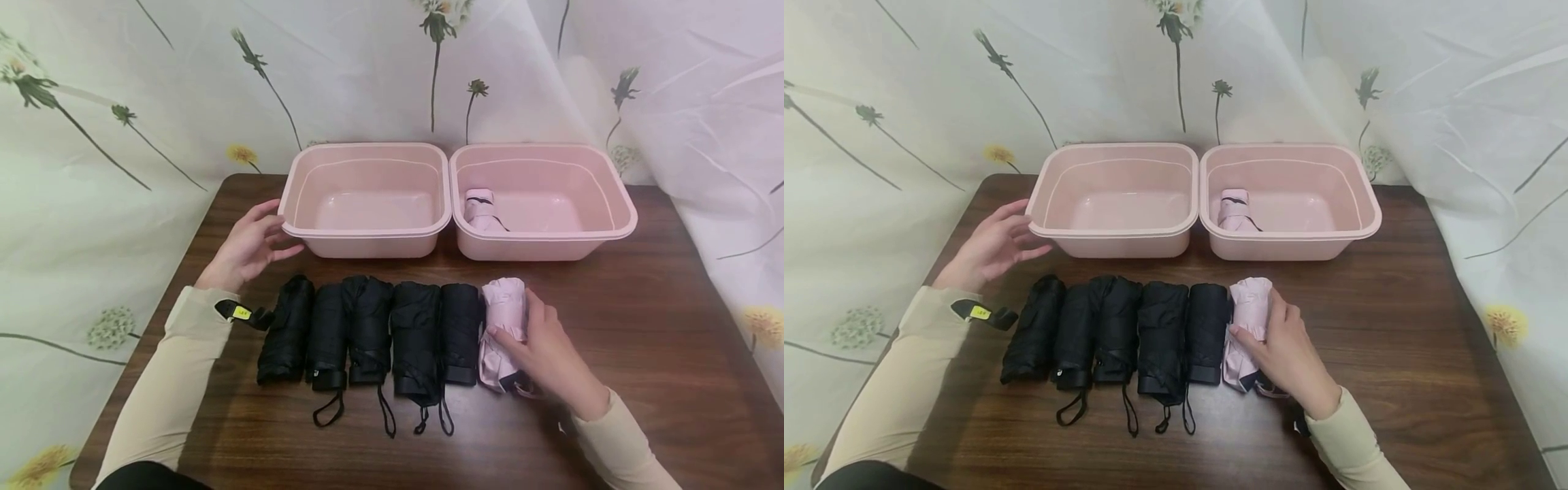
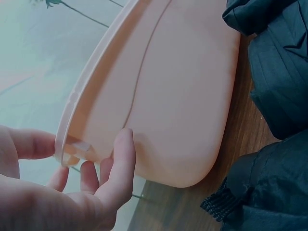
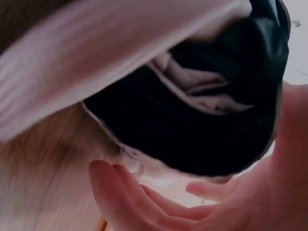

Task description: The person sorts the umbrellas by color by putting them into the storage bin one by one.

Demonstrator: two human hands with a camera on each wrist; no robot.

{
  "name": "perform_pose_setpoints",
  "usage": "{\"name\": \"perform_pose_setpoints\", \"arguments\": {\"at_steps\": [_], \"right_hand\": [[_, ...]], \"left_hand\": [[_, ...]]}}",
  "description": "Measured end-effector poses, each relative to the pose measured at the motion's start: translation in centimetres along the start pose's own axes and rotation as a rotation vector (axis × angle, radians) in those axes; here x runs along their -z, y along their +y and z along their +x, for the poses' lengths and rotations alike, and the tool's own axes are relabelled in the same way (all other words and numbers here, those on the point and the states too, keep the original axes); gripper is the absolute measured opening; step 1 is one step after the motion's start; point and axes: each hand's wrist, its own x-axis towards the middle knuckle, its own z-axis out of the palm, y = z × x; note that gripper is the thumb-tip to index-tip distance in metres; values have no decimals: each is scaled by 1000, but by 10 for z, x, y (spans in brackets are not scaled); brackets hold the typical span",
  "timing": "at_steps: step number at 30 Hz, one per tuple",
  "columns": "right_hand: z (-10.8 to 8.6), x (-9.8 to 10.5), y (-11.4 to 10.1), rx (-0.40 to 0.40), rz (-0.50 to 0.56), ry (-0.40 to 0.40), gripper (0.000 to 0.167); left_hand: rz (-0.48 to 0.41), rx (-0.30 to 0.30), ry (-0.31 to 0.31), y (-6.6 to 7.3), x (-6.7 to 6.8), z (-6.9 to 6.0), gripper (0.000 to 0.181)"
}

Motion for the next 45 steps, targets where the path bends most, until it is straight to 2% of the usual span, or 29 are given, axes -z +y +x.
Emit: {"name": "perform_pose_setpoints", "arguments": {"at_steps": [7, 14, 24, 34, 45], "right_hand": [[-2, -10, -2, 15, -64, -16, 115], [-2, -14, -3, 8, -101, -2, 108], [0, -15, -3, 8, -96, -7, 102], [-1, -13, -2, 5, -92, -29, 104], [0, -13, -1, 19, -69, -15, 100]], "left_hand": [[-1, 1, -4, 0, -1, 0, 61], [-1, -5, -7, 0, 0, 0, 61], [-4, -7, -8, 0, 1, 0, 60], [-9, -4, -9, 0, 1, 0, 62], [-12, -4, -17, 0, 1, 0, 63]]}}
